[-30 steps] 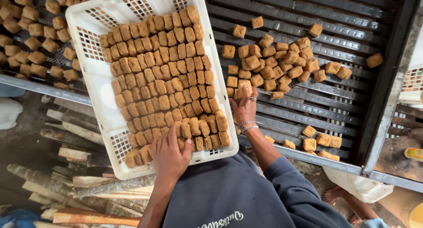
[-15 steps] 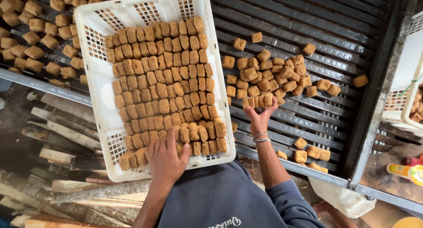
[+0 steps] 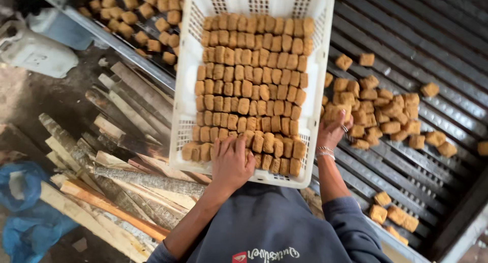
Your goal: The person picks small brown food cubes from a metal slatted tray and places them into a white plastic basket. They arrange the cubes in neat rows within the basket, repeating the process as the tray empties.
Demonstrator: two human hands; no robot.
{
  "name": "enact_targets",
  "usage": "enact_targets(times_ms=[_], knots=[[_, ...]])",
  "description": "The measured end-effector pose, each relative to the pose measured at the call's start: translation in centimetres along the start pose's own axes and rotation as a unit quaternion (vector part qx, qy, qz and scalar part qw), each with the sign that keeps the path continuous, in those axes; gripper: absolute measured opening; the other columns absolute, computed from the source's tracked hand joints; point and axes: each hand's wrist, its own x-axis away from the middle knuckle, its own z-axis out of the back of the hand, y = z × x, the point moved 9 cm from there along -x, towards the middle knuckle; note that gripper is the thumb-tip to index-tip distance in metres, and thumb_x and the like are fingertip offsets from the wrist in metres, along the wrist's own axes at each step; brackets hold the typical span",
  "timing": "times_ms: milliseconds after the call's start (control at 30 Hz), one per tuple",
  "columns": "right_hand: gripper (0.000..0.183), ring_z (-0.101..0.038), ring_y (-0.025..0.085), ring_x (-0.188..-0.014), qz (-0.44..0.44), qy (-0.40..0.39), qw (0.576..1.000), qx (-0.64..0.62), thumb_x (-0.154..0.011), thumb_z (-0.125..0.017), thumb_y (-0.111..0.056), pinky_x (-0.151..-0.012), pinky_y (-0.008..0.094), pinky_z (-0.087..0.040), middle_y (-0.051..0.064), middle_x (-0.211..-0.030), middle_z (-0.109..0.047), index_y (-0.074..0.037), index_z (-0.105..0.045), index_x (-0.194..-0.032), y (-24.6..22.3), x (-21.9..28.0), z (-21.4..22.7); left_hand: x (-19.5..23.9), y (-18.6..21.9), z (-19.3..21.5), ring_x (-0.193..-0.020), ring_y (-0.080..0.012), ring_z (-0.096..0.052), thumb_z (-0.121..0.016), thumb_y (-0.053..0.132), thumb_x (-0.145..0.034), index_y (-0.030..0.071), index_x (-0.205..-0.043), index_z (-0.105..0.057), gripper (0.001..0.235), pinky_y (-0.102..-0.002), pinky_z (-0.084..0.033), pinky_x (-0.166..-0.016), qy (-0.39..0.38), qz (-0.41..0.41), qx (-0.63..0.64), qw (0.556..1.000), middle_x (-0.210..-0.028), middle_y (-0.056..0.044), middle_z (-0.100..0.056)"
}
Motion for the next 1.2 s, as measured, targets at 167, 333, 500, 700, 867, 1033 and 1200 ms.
enact_targets(times_ms=[167, 333, 500, 700, 867, 1033, 1200], knots=[[0.109, -0.038, 0.053, -0.139, 0.010, -0.020, 0.999, 0.044, -0.082, -0.086, -0.005, -0.113, 0.056, -0.044, 0.029, -0.151, -0.036, -0.010, -0.010, -0.160, 0.5, -1.5, -0.4, 0.2, 0.4, 0.3, -0.127, -0.0332, -0.052, -0.064, 0.028, -0.087, 0.002, -0.126, -0.064, 0.047, -0.061, -0.031, -0.113, 0.009, -0.021, -0.029, 0.999, -0.122, -0.015, -0.065], [0.120, -0.031, 0.050, -0.142, -0.098, 0.017, 0.993, -0.069, -0.077, -0.091, 0.000, -0.116, 0.059, -0.033, 0.033, -0.156, -0.023, -0.011, -0.003, -0.159, 0.1, -3.5, 4.4, 0.6, 0.4, 1.0, -0.126, -0.0337, -0.053, -0.066, 0.028, -0.087, 0.001, -0.124, -0.065, 0.046, -0.061, -0.031, -0.113, 0.014, -0.028, 0.004, 1.000, -0.122, -0.015, -0.065], [0.122, -0.054, 0.030, -0.112, -0.206, 0.003, 0.876, -0.436, -0.077, -0.075, 0.013, -0.088, 0.039, -0.058, 0.017, -0.141, -0.038, -0.027, 0.002, -0.162, -6.8, -9.5, 11.4, 0.1, -0.9, 4.0, -0.125, -0.0365, -0.055, -0.067, 0.022, -0.089, 0.000, -0.118, -0.067, 0.036, -0.056, -0.037, -0.112, 0.069, -0.017, 0.084, 0.994, -0.122, -0.017, -0.066], [0.051, -0.069, 0.028, -0.106, 0.133, -0.476, 0.806, -0.327, -0.088, -0.078, 0.006, -0.085, 0.037, -0.064, 0.014, -0.119, -0.061, -0.017, -0.054, -0.126, -32.6, -11.7, 8.6, -2.1, -7.9, 11.4, -0.104, -0.0382, -0.067, -0.067, 0.014, -0.096, -0.001, -0.116, -0.070, 0.025, -0.046, -0.055, -0.089, 0.137, 0.027, 0.112, 0.984, -0.113, -0.020, -0.071], [0.092, -0.064, 0.036, -0.105, 0.354, -0.592, 0.718, -0.091, -0.073, -0.075, -0.003, -0.081, 0.039, -0.059, 0.023, -0.134, -0.055, -0.004, -0.029, -0.153, -43.6, -3.6, -1.5, -4.2, -9.4, 15.7, -0.083, -0.0285, -0.074, -0.060, 0.014, -0.101, -0.001, -0.118, -0.071, 0.025, -0.036, -0.059, -0.070, 0.153, 0.009, 0.108, 0.982, -0.113, -0.018, -0.073], [0.071, -0.063, 0.031, -0.114, 0.439, -0.700, 0.545, 0.144, -0.079, -0.078, -0.011, -0.097, 0.040, -0.055, 0.014, -0.122, -0.066, -0.007, -0.047, -0.143, -42.0, 4.6, -6.7, -5.1, -11.0, 8.8, -0.072, -0.0326, -0.071, -0.046, 0.032, -0.106, 0.001, -0.110, -0.064, 0.036, -0.040, -0.059, -0.062, -0.166, 0.222, 0.123, 0.953, -0.103, -0.023, -0.070], [0.040, -0.064, 0.028, -0.103, 0.460, -0.708, 0.523, 0.117, -0.086, -0.076, -0.029, -0.093, 0.042, -0.054, 0.014, -0.113, -0.069, 0.000, -0.069, -0.113, -40.3, 4.8, -8.0, -5.3, -11.6, 6.4, -0.080, -0.0356, -0.069, -0.030, 0.061, -0.105, 0.000, -0.098, -0.065, 0.071, -0.050, -0.055, -0.078, -0.210, 0.219, 0.069, 0.950, -0.082, -0.021, -0.070]])
